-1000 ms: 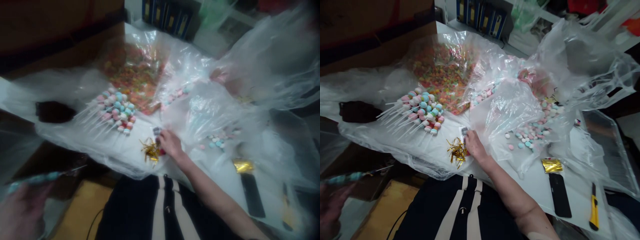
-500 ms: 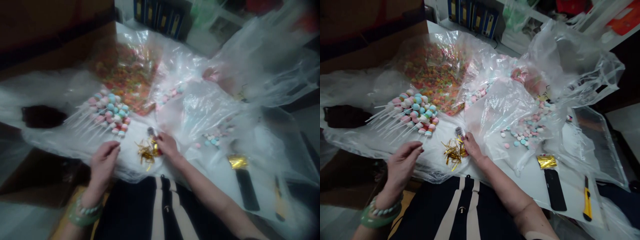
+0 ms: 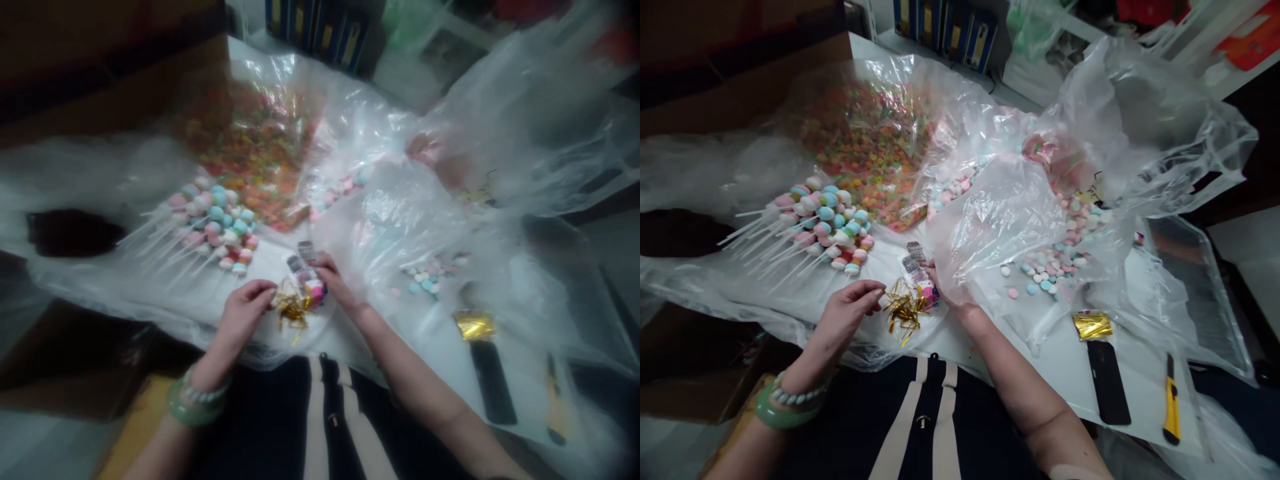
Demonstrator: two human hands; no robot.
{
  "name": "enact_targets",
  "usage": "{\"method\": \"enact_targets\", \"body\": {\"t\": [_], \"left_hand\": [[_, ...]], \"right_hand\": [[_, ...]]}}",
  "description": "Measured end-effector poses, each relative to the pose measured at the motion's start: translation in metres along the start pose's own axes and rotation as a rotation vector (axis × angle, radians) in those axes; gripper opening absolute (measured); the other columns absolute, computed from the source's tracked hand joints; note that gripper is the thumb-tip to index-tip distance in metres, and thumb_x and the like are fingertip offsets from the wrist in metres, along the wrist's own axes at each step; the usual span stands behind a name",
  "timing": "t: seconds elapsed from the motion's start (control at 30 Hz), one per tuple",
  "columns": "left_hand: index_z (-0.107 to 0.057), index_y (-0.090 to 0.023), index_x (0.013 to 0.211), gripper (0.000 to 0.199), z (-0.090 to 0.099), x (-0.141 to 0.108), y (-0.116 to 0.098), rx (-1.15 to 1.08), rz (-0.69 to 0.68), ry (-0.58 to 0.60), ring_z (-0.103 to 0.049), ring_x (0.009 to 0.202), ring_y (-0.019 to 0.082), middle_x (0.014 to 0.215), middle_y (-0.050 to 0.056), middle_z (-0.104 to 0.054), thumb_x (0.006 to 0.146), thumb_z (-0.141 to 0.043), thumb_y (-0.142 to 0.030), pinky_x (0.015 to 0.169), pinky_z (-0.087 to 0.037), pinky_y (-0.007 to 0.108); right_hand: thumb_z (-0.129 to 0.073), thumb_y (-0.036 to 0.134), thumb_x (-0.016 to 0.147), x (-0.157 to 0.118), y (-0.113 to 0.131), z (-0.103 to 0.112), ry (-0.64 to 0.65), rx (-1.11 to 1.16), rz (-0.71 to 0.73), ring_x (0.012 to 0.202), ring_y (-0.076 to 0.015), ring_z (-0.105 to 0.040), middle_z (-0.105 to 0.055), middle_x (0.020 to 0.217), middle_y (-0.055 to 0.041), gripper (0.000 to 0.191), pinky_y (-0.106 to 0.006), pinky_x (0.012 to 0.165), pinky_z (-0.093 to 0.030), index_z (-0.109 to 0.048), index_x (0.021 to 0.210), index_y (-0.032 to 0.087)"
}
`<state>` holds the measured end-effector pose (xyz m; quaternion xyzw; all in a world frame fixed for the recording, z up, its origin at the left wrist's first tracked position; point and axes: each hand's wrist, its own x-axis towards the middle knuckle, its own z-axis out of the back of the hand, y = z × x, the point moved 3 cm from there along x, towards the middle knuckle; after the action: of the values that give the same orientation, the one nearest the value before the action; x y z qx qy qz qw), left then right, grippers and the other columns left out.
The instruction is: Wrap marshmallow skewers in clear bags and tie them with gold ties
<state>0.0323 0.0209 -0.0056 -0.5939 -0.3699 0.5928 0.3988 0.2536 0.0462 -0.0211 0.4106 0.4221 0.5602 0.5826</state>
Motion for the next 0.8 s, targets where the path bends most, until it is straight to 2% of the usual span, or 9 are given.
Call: {"method": "enact_targets", "body": {"t": [0.13,0.2,0.3,0.4,0.47,0.53,0.67,0.73,0.8], "left_hand": [[-0.074,-0.015,0.095,0.042,-0.016,-0.003,0.002,-0.165,0.115,0.083,-0.064,0.067,0.016,0.082,0.005,-0.073,0.060,-0.085,-0.036,0.060,-0.047,0.026],[-0.074,-0.014,0.099,0.048,-0.022,-0.005,0.002,-0.244,0.174,0.148,-0.067,0.072,0.019,0.086,0.008,-0.075,0.059,-0.087,-0.037,0.062,-0.048,0.027],[-0.076,-0.013,0.092,0.041,-0.017,-0.006,0.005,-0.280,0.184,0.145,-0.067,0.068,0.020,0.078,0.010,-0.075,0.062,-0.085,-0.039,0.063,-0.049,0.028],[-0.077,-0.012,0.078,0.031,0.003,-0.005,0.013,-0.207,0.081,0.016,-0.065,0.066,0.019,0.069,0.009,-0.073,0.062,-0.085,-0.038,0.067,-0.049,0.029],[-0.079,-0.013,0.079,0.029,0.020,-0.005,0.018,-0.199,0.031,-0.078,-0.068,0.075,0.021,0.077,0.009,-0.076,0.061,-0.086,-0.035,0.075,-0.050,0.030],[-0.081,-0.015,0.083,0.030,0.039,-0.007,0.020,-0.232,0.008,-0.190,-0.069,0.084,0.022,0.085,0.009,-0.078,0.059,-0.087,-0.033,0.082,-0.051,0.030],[-0.079,-0.014,0.073,0.025,0.072,-0.015,0.013,-0.361,0.002,-0.398,-0.067,0.080,0.017,0.079,0.006,-0.076,0.054,-0.090,-0.027,0.078,-0.052,0.025],[-0.076,-0.014,0.069,0.023,0.081,-0.019,0.008,-0.465,0.038,-0.445,-0.065,0.072,0.014,0.070,0.004,-0.073,0.051,-0.090,-0.022,0.071,-0.052,0.022],[-0.072,-0.013,0.066,0.023,0.086,-0.021,0.005,-0.541,0.087,-0.464,-0.061,0.064,0.012,0.063,0.001,-0.069,0.051,-0.089,-0.018,0.064,-0.052,0.020]], "right_hand": [[-0.065,0.035,0.076,-0.002,0.018,-0.008,0.071,0.220,-0.116,0.074,-0.0170,-0.057,-0.061,0.071,0.0013,0.014,-0.031,0.075,-0.049,-0.062,0.071,0.022],[-0.067,0.035,0.074,-0.007,0.029,-0.021,0.167,0.272,-0.185,0.066,-0.0146,-0.052,-0.057,0.064,0.0029,0.017,-0.028,0.066,-0.045,-0.061,0.068,0.020],[-0.066,0.037,0.075,-0.012,0.044,-0.044,0.320,0.275,-0.265,0.061,-0.0124,-0.049,-0.055,0.063,0.0039,0.020,-0.025,0.060,-0.040,-0.059,0.068,0.019],[-0.065,0.034,0.076,-0.009,0.055,-0.065,0.351,0.134,-0.243,0.060,-0.0106,-0.045,-0.050,0.058,0.0056,0.022,-0.023,0.058,-0.034,-0.057,0.062,0.019],[-0.066,0.030,0.076,-0.005,0.060,-0.078,0.399,0.084,-0.218,0.060,-0.0099,-0.044,-0.049,0.055,0.0062,0.022,-0.022,0.057,-0.032,-0.057,0.060,0.018],[-0.065,0.028,0.078,-0.001,0.066,-0.092,0.456,0.186,-0.256,0.058,-0.0091,-0.046,-0.051,0.056,0.0061,0.020,-0.021,0.056,-0.034,-0.058,0.062,0.018],[-0.065,0.026,0.082,0.017,0.073,-0.123,0.402,0.537,-0.501,0.053,-0.0077,-0.054,-0.067,0.072,0.0014,0.010,-0.019,0.052,-0.039,-0.063,0.077,0.017],[-0.067,0.024,0.082,0.030,0.075,-0.144,0.404,0.715,-0.685,0.054,-0.0092,-0.058,-0.071,0.078,-0.0012,0.009,-0.018,0.048,-0.038,-0.064,0.086,0.018],[-0.067,0.021,0.081,0.042,0.077,-0.165,0.403,0.866,-0.840,0.054,-0.0109,-0.058,-0.069,0.073,-0.0010,0.007,-0.017,0.043,-0.036,-0.062,0.086,0.018]]}}
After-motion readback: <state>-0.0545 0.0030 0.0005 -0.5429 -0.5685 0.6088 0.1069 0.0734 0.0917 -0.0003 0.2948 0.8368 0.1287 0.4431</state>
